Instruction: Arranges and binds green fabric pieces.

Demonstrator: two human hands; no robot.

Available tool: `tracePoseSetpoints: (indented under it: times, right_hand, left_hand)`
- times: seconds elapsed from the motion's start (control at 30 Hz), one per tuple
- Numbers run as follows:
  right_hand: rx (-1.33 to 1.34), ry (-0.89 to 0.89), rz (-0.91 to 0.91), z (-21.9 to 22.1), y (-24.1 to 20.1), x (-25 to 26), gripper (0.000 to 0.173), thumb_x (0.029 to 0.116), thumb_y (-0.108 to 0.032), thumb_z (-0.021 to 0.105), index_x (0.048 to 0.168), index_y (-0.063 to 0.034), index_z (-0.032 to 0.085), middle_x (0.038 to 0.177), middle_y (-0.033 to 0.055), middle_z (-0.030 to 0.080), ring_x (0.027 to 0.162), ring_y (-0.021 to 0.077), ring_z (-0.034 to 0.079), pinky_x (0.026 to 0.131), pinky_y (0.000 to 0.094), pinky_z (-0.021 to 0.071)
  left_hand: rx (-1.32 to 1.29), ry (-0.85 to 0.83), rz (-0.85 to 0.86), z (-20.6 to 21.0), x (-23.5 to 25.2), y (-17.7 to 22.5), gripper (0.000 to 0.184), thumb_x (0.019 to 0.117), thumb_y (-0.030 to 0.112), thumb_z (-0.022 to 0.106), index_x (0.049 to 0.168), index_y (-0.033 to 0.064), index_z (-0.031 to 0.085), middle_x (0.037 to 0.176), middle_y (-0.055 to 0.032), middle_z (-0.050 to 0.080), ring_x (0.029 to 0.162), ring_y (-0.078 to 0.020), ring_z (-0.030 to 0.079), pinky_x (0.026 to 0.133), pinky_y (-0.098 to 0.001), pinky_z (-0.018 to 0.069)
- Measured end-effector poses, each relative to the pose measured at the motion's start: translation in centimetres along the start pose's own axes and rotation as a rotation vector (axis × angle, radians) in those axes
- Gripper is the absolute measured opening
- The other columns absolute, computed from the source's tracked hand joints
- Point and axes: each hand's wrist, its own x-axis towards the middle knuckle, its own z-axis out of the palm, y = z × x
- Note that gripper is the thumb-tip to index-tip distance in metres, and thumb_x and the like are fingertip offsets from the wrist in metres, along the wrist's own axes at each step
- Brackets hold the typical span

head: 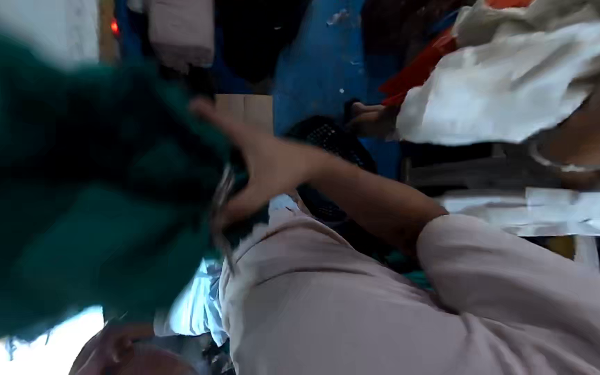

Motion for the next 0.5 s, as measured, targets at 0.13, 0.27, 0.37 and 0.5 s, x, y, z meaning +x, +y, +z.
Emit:
tracePoseSetpoints:
  times: [0.13, 0.27, 0.37, 0.5]
  right_hand:
    - [-0.320, 0.618, 0.083, -10.0, 3.7, -5.3, 0.109, 0.0736, -0.031, 0.092, 0.151, 0.0111, 0.027, 0.141, 0.0199, 0.054, 0.126, 0.0134, 0.060, 0.104, 0.0280, 0.0538]
    - [-0.454, 1.118, 0.383, -12.5, 12.6, -14.2, 0.123, 0.0718, -0.036, 0.092, 0.156, 0.0095, 0.015, 0.149, 0.0274, 0.046, 0.134, 0.0224, 0.054, 0.110, 0.0332, 0.0491]
    - [-0.448, 1.038, 1.052, -10.0, 20.0, -23.1, 0.103, 0.0843, -0.040, 0.083, 0.156, 0.0047, 0.024, 0.143, 0.0300, 0.053, 0.131, 0.0378, 0.057, 0.109, 0.0540, 0.0481]
    - [-0.338, 0.755, 1.736, -6.6, 23.0, -32.2, 0.068, 0.0937, -0.032, 0.073, 0.145, 0.0060, 0.049, 0.143, 0.0380, 0.049, 0.131, 0.0532, 0.051, 0.105, 0.0704, 0.0430]
  left_hand:
    - [0.125, -0.120, 0.027, 1.0, 2.8, -0.1, 0.056, 0.0955, 0.061, 0.061, 0.126, 0.0143, 0.060, 0.122, 0.0105, 0.065, 0.116, -0.0021, 0.061, 0.097, -0.0227, 0.0492]
    - [0.118, -0.131, 0.024, 1.8, 2.1, -1.5, 0.049, 0.0974, 0.050, 0.065, 0.130, 0.0153, 0.057, 0.127, 0.0125, 0.064, 0.119, -0.0010, 0.060, 0.098, -0.0227, 0.0511]
    - [0.138, -0.156, 0.004, 2.1, 1.2, -2.6, 0.045, 0.1001, 0.044, 0.064, 0.133, 0.0148, 0.055, 0.131, 0.0128, 0.061, 0.121, -0.0004, 0.059, 0.098, -0.0225, 0.0514]
    - [0.236, -0.159, -0.049, 2.5, 0.8, -2.9, 0.043, 0.1049, 0.037, 0.056, 0.131, 0.0032, 0.054, 0.128, 0.0061, 0.061, 0.120, 0.0007, 0.058, 0.098, -0.0214, 0.0504]
